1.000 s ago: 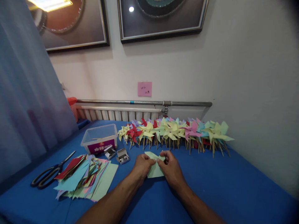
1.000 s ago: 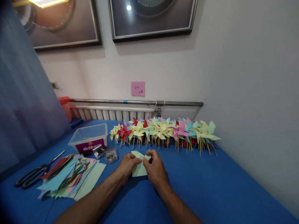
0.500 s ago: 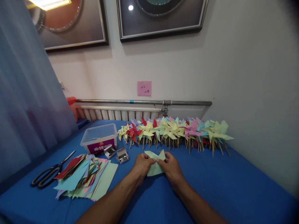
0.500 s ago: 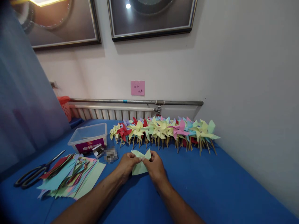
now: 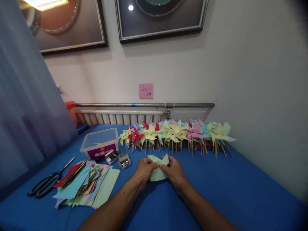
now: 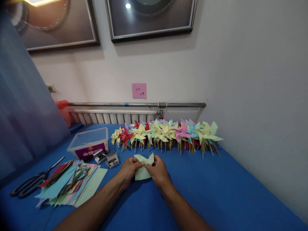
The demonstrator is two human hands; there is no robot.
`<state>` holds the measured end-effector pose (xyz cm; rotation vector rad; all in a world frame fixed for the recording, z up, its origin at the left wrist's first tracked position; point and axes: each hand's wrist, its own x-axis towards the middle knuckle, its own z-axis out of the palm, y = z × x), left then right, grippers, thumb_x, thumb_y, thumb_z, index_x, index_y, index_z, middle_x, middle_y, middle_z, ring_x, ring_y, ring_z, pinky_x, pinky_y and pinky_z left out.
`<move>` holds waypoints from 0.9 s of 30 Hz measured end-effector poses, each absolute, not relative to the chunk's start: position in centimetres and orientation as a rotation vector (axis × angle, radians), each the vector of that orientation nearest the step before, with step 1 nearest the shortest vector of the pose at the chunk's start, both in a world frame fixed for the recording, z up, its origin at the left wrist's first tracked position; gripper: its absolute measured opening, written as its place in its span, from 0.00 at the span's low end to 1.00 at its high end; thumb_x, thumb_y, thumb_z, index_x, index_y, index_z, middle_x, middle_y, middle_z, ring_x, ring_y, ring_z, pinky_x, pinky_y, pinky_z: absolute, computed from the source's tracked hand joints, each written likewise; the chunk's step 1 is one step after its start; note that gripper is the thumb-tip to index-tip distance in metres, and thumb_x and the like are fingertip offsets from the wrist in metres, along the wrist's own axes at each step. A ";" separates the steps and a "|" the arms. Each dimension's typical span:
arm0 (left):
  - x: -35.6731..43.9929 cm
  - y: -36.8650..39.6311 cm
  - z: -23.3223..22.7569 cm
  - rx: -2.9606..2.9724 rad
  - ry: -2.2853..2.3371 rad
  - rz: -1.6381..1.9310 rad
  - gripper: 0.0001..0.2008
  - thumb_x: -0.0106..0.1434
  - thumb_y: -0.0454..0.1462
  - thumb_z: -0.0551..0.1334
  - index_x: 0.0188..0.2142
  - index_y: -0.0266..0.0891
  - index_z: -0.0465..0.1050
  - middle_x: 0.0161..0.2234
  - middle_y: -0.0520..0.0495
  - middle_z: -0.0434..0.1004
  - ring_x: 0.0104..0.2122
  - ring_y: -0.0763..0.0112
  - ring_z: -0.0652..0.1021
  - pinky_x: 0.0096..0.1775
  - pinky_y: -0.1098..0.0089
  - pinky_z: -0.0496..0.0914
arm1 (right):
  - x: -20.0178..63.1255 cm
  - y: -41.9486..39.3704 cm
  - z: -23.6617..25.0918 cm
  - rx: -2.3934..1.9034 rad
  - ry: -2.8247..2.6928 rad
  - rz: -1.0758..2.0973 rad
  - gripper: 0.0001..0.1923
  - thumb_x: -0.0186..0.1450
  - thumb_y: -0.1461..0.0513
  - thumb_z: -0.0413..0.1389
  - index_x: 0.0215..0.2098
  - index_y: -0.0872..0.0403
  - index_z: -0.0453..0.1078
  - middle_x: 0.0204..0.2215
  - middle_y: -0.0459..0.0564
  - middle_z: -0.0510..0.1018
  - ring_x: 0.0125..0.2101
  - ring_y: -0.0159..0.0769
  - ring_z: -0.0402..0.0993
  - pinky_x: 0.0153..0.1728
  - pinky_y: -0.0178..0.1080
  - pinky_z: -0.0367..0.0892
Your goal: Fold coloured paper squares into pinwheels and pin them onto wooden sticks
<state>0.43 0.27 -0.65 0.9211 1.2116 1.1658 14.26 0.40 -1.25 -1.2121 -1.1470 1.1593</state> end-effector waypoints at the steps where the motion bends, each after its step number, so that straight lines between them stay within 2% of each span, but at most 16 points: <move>1: 0.4 0.3 -0.7 0.922 1.208 1.169 0.12 0.45 0.34 0.72 0.19 0.38 0.67 0.15 0.53 0.70 0.16 0.76 0.67 0.21 0.73 0.60 | 14.2 0.4 -1.3 -1.219 -1.147 1.150 0.22 0.44 0.57 0.65 0.37 0.53 0.71 0.28 0.49 0.81 0.30 0.44 0.78 0.31 0.40 0.70; 7: 0.4 0.5 -1.0 0.932 1.166 1.179 0.13 0.43 0.36 0.73 0.19 0.38 0.68 0.15 0.53 0.70 0.15 0.76 0.67 0.21 0.73 0.61 | 14.3 0.5 -1.5 -1.222 -1.161 1.162 0.23 0.44 0.57 0.65 0.38 0.53 0.70 0.28 0.49 0.81 0.31 0.44 0.78 0.32 0.41 0.70; 13: 0.3 0.8 -1.6 0.965 1.200 1.172 0.14 0.44 0.37 0.73 0.19 0.39 0.67 0.15 0.53 0.70 0.15 0.76 0.67 0.21 0.72 0.60 | 14.7 0.4 -1.1 -1.204 -1.174 1.214 0.19 0.47 0.57 0.65 0.36 0.54 0.72 0.25 0.46 0.80 0.26 0.39 0.76 0.27 0.37 0.68; 20: 0.4 0.3 -0.8 0.921 1.174 1.152 0.13 0.44 0.38 0.73 0.20 0.38 0.68 0.16 0.52 0.71 0.17 0.74 0.68 0.23 0.71 0.61 | 14.5 0.6 -1.4 -1.234 -1.175 1.169 0.18 0.47 0.57 0.64 0.36 0.53 0.71 0.24 0.45 0.79 0.24 0.38 0.74 0.26 0.37 0.66; 25: 0.2 -0.2 -0.2 0.878 1.052 1.170 0.17 0.48 0.43 0.72 0.18 0.39 0.66 0.15 0.53 0.66 0.17 0.76 0.65 0.24 0.71 0.58 | 14.6 0.8 -1.4 -1.235 -1.196 1.147 0.18 0.47 0.57 0.63 0.37 0.53 0.72 0.26 0.47 0.81 0.27 0.41 0.77 0.28 0.38 0.68; 27: 0.1 -0.3 -0.1 0.885 0.994 1.154 0.18 0.50 0.47 0.71 0.19 0.39 0.66 0.16 0.52 0.67 0.18 0.75 0.65 0.24 0.71 0.58 | 14.7 0.7 -1.3 -1.226 -1.196 1.155 0.18 0.47 0.58 0.63 0.37 0.53 0.72 0.27 0.47 0.81 0.27 0.41 0.78 0.28 0.38 0.69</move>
